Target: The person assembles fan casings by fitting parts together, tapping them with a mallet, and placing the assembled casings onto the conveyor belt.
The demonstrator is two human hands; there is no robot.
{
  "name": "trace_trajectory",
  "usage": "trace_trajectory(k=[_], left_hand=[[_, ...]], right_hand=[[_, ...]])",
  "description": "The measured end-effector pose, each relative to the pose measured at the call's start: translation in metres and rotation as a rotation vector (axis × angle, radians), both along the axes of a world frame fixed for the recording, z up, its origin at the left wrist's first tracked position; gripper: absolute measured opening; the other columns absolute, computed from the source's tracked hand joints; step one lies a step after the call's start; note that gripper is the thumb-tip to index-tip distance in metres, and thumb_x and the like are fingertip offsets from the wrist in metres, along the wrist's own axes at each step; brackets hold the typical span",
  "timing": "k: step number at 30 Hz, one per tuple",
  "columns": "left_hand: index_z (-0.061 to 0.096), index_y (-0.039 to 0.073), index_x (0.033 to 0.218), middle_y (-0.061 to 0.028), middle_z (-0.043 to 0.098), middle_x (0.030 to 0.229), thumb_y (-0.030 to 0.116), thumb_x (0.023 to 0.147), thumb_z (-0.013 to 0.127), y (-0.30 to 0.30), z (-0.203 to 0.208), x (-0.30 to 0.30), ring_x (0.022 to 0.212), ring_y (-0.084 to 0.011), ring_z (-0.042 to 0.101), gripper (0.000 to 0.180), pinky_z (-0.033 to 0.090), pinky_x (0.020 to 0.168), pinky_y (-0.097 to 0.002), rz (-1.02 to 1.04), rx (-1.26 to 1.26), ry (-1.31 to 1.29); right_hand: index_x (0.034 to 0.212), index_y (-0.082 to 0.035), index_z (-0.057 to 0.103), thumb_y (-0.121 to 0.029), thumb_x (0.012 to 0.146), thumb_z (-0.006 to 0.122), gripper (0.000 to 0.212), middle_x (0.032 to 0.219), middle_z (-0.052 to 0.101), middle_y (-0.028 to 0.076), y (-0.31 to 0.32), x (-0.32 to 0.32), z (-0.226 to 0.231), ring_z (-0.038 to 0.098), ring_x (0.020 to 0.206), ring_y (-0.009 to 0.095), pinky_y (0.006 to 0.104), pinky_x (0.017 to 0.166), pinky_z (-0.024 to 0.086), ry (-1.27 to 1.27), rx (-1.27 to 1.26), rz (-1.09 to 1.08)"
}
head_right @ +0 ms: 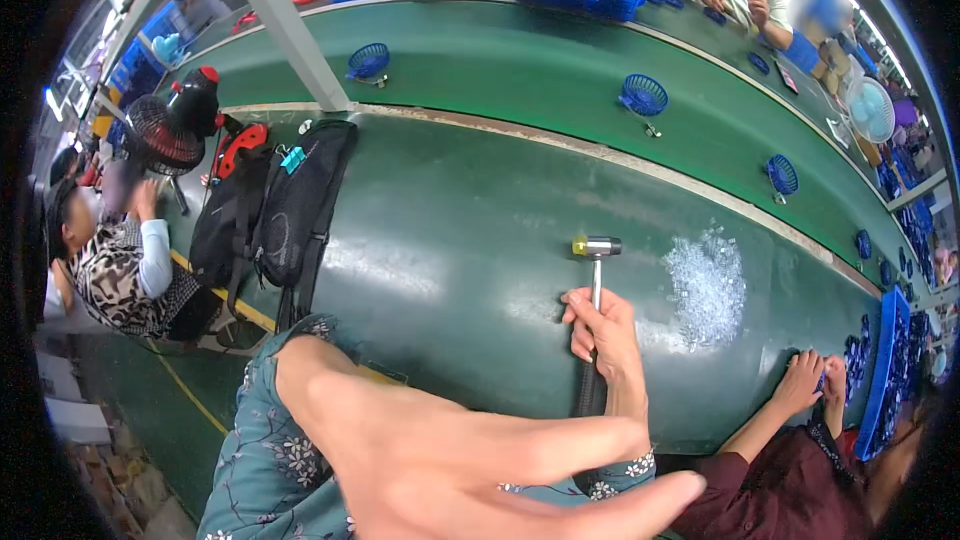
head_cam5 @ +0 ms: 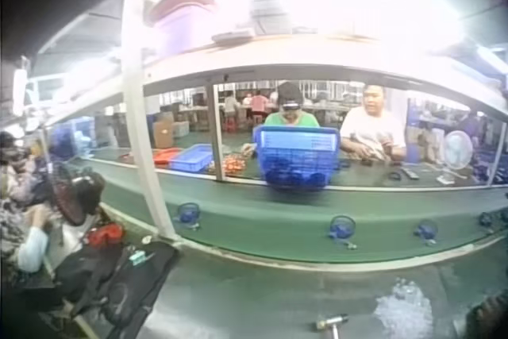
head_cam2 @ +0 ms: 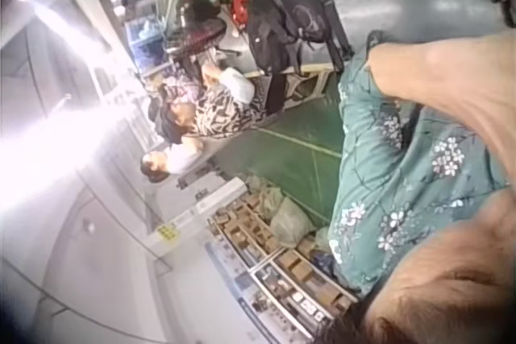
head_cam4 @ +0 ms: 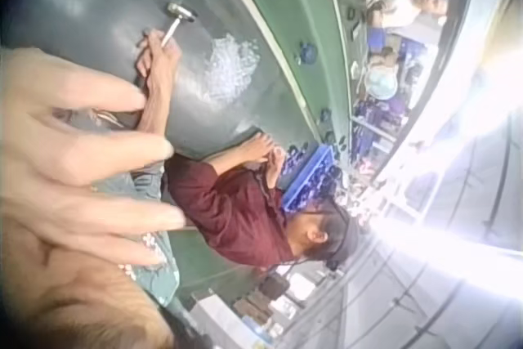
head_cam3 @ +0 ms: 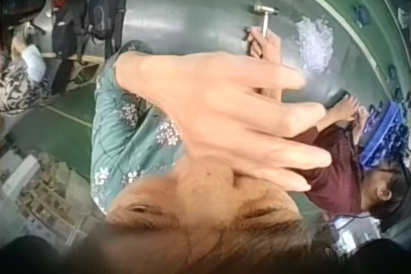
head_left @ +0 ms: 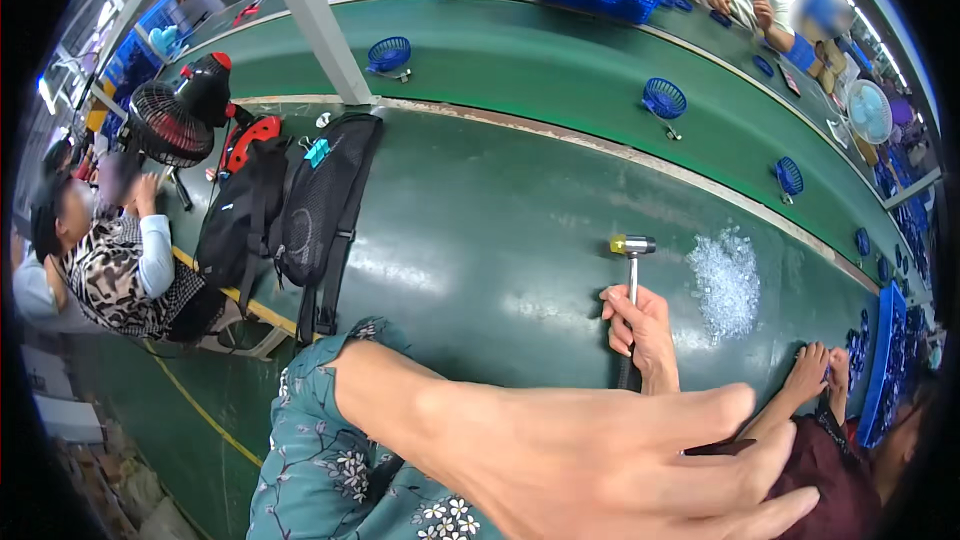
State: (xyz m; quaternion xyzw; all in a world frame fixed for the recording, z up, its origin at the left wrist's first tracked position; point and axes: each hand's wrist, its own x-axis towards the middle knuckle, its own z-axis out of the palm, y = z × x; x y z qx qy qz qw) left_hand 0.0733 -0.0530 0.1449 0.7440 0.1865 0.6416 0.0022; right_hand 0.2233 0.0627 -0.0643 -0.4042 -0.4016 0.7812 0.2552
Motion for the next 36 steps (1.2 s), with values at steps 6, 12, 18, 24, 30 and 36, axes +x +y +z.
trace_trajectory(k=[6, 12, 18, 24, 30, 36], left_hand=[[0.076, 0.006, 0.086, -0.0076, 0.071, 0.076, 0.017, 0.080, 0.070, -0.020, 0.010, -0.057, 0.067, -0.0225, 0.066, 0.014, 0.057, 0.065, -0.0258, 0.032, 0.125, 0.340], [0.070, 0.005, 0.092, -0.0082, 0.071, 0.084, -0.006, 0.068, 0.061, -0.011, -0.055, -0.096, 0.074, -0.0276, 0.068, 0.028, 0.054, 0.065, -0.0311, 0.456, -0.261, 0.314], [0.050, 0.001, 0.130, -0.0213, 0.046, 0.138, 0.024, 0.087, 0.065, 0.039, -0.163, -0.173, 0.131, -0.0359, 0.040, 0.052, 0.033, 0.105, -0.0475, 0.928, -1.025, 0.841], [0.051, -0.002, 0.127, -0.0231, 0.047, 0.137, 0.025, 0.086, 0.066, 0.058, -0.207, -0.222, 0.132, -0.0374, 0.039, 0.051, 0.032, 0.107, -0.0493, 1.116, -0.920, 0.600], [0.053, -0.001, 0.125, -0.0242, 0.048, 0.136, 0.029, 0.094, 0.051, 0.073, -0.247, -0.224, 0.131, -0.0381, 0.041, 0.042, 0.031, 0.108, -0.0508, 1.343, -0.769, 0.502], [0.055, 0.001, 0.123, -0.0240, 0.050, 0.134, 0.026, 0.092, 0.055, 0.072, -0.244, -0.224, 0.128, -0.0379, 0.043, 0.041, 0.032, 0.106, -0.0504, 1.307, -0.740, 0.431]], right_hand=[[0.097, 0.005, 0.061, -0.012, 0.095, 0.060, 0.017, 0.072, 0.059, 0.005, -0.001, -0.001, -0.001, 0.037, 0.040, 0.004, 0.0214, 0.032, 0.029, -0.013, 0.018, 0.002], [0.096, 0.004, 0.060, -0.011, 0.095, 0.059, 0.016, 0.071, 0.059, 0.005, -0.002, 0.002, -0.003, 0.037, 0.040, 0.004, 0.0219, 0.033, 0.030, -0.018, 0.018, -0.006], [0.094, 0.005, 0.060, -0.012, 0.095, 0.060, 0.016, 0.071, 0.059, 0.006, -0.002, -0.001, -0.003, 0.036, 0.038, 0.005, 0.0224, 0.031, 0.030, -0.039, 0.060, -0.014], [0.095, 0.005, 0.061, -0.014, 0.094, 0.062, 0.018, 0.072, 0.060, 0.007, -0.006, -0.011, 0.004, 0.036, 0.038, 0.005, 0.0221, 0.031, 0.029, -0.065, 0.068, -0.017], [0.095, 0.003, 0.061, -0.013, 0.094, 0.062, 0.016, 0.072, 0.059, 0.007, -0.005, -0.011, 0.004, 0.035, 0.039, 0.005, 0.0220, 0.031, 0.028, -0.076, 0.031, -0.022], [0.096, 0.003, 0.061, -0.014, 0.095, 0.061, 0.017, 0.072, 0.058, 0.006, -0.006, -0.008, 0.003, 0.036, 0.039, 0.005, 0.0215, 0.031, 0.027, -0.088, 0.084, -0.018]])
